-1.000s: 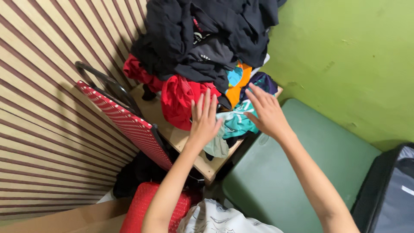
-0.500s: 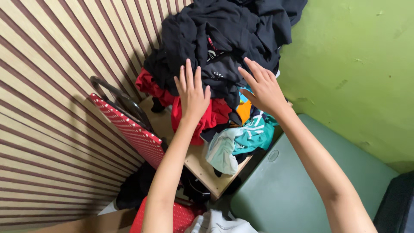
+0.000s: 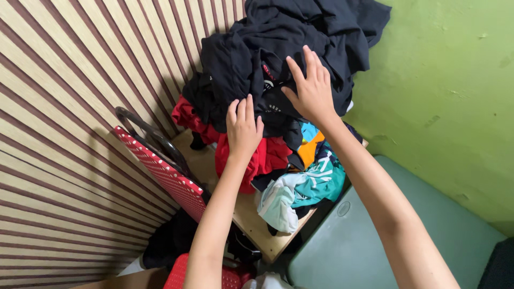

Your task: The person picks up a red shirt and a black shirt from a pile of clothes, folds each one on a flat surface, and places them into an open suitcase.

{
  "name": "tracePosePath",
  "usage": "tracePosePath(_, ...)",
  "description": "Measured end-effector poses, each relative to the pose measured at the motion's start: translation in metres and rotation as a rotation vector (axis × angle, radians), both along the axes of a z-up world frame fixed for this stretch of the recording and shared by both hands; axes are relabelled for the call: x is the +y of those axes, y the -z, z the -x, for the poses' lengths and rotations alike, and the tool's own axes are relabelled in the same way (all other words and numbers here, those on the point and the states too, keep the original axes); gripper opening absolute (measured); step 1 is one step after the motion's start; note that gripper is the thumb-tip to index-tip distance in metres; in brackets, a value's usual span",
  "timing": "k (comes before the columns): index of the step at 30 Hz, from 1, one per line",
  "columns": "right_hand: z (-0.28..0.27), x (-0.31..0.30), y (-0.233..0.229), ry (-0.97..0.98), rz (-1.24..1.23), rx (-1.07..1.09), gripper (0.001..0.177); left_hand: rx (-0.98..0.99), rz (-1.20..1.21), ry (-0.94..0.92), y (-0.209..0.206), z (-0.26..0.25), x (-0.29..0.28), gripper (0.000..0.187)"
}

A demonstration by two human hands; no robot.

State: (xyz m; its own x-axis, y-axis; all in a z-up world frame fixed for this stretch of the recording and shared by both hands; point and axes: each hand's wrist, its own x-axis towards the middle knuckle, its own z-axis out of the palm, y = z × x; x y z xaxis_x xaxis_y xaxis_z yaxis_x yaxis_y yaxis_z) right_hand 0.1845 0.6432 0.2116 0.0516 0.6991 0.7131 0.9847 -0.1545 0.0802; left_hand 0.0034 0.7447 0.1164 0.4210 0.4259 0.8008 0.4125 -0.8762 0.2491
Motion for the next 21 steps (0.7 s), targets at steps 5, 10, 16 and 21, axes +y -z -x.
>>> tracePosePath(5, -0.002, 0.019, 0.003, 0.027, -0.063, 0.004, 0.072, -0.017, 0.021, -0.007, -0.001, -0.003, 0.005, 0.066)
tracePosePath(10, 0.000, 0.026, 0.008, 0.043, -0.108, 0.044, 0.052, -0.013, 0.076, 0.020, -0.002, -0.004, 0.009, 0.071)
tracePosePath(16, 0.005, 0.017, 0.013, 0.067, -0.106, 0.003, 0.041, -0.024, 0.079, 0.023, 0.003, -0.004, 0.009, 0.069)
tracePosePath(21, 0.007, 0.006, 0.012, 0.065, -0.091, -0.055, 0.042, -0.036, 0.077, 0.028, 0.005, -0.002, 0.006, 0.067)
